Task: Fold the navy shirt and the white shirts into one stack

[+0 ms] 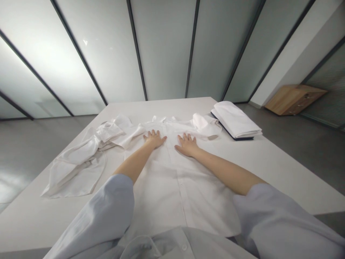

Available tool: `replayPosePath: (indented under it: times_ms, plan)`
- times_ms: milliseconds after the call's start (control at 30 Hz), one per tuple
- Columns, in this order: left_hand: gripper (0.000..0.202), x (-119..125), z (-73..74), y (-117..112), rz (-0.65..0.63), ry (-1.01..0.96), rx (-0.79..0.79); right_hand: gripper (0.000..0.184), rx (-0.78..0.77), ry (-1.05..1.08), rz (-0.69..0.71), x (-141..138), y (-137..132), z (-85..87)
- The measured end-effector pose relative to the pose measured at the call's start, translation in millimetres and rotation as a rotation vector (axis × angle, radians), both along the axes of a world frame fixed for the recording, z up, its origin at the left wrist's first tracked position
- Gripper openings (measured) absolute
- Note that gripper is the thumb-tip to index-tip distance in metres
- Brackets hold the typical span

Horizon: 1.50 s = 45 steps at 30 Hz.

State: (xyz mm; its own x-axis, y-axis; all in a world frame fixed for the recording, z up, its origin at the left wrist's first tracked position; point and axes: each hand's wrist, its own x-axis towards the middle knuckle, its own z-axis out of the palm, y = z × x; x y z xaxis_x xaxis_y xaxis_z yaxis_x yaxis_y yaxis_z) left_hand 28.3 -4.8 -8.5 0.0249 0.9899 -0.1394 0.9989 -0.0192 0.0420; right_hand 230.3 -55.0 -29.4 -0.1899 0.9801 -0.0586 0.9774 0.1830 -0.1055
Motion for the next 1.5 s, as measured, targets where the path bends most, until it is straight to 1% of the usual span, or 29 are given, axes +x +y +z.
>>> replayPosePath:
  times_ms: [100, 200, 300, 400, 533, 600, 667, 767, 867, 1000, 1100, 1167, 1267, 1333, 1367, 1433, 1500]
  plan:
    - [0.076, -6.6, -1.7, 7.8, -0.057, -0.036, 0.075, 0.083, -0.028, 0.011, -0.054, 1.2, 29.9, 1.2]
    - [0.064, -10.5, -0.5, 6.8, -0.106, -0.046, 0.176, 0.084, -0.028, 0.025, -0.062, -0.9, 56.7, 2.8]
    - [0.057, -7.1, 0.7, -2.1, -0.101, -0.004, 0.212, 0.081, 0.0, 0.04, -0.054, -3.7, 75.3, 4.7]
    - [0.063, -0.7, -2.1, -8.8, -0.047, 0.017, 0.173, 0.077, 0.024, 0.044, -0.053, -4.8, 85.3, 6.0]
    - [0.078, -0.5, -9.5, -3.6, 0.014, -0.001, 0.071, 0.076, 0.016, 0.042, -0.055, -2.3, 86.0, 5.7]
    - [0.085, -4.8, -10.9, 3.0, 0.004, -0.009, 0.062, 0.076, 0.005, 0.036, -0.049, 0.4, 82.2, 5.0]
    - [0.087, -10.1, -10.0, 9.5, -0.024, -0.018, 0.053, 0.077, 0.001, 0.028, -0.044, 3.1, 77.1, 4.2]
    - [0.083, -17.1, -7.5, 16.7, -0.065, -0.037, 0.034, 0.078, 0.001, 0.018, -0.058, 5.3, 69.9, 3.5]
    - [0.079, -20.2, -7.1, 18.3, -0.08, -0.034, 0.034, 0.078, -0.003, 0.019, -0.085, 5.0, 66.5, 3.8]
    - [0.08, -19.4, -8.0, 10.7, -0.088, 0.001, 0.057, 0.077, 0.005, 0.034, -0.076, 4.0, 66.5, 5.3]
    - [0.079, -18.8, -7.4, 1.9, -0.084, 0.015, 0.123, 0.073, 0.029, 0.051, -0.068, 4.2, 65.9, 4.9]
    - [0.071, -19.1, -6.8, -3.0, -0.098, 0.007, 0.21, 0.066, 0.083, 0.068, -0.058, 4.8, 64.8, 3.3]
    - [0.049, -20.8, -6.2, -7.3, -0.108, -0.024, 0.305, 0.046, 0.216, 0.148, -0.032, 7.6, 64.3, 0.2]
    - [0.04, -22.3, -6.2, -8.3, -0.095, -0.044, 0.315, 0.034, 0.296, 0.271, -0.081, 12.2, 66.1, -1.1]
    - [0.037, -23.1, -6.2, -8.4, -0.093, -0.05, 0.314, 0.03, 0.326, 0.351, -0.141, 15.8, 67.6, -1.3]
    - [0.035, -24.6, -6.0, -8.5, -0.102, -0.057, 0.315, 0.029, 0.386, 0.512, -0.293, 26.6, 71.3, -0.9]
    - [0.034, -25.6, -5.7, -8.7, -0.109, -0.061, 0.317, 0.028, 0.477, 0.608, -0.405, 42.9, 75.2, 0.6]
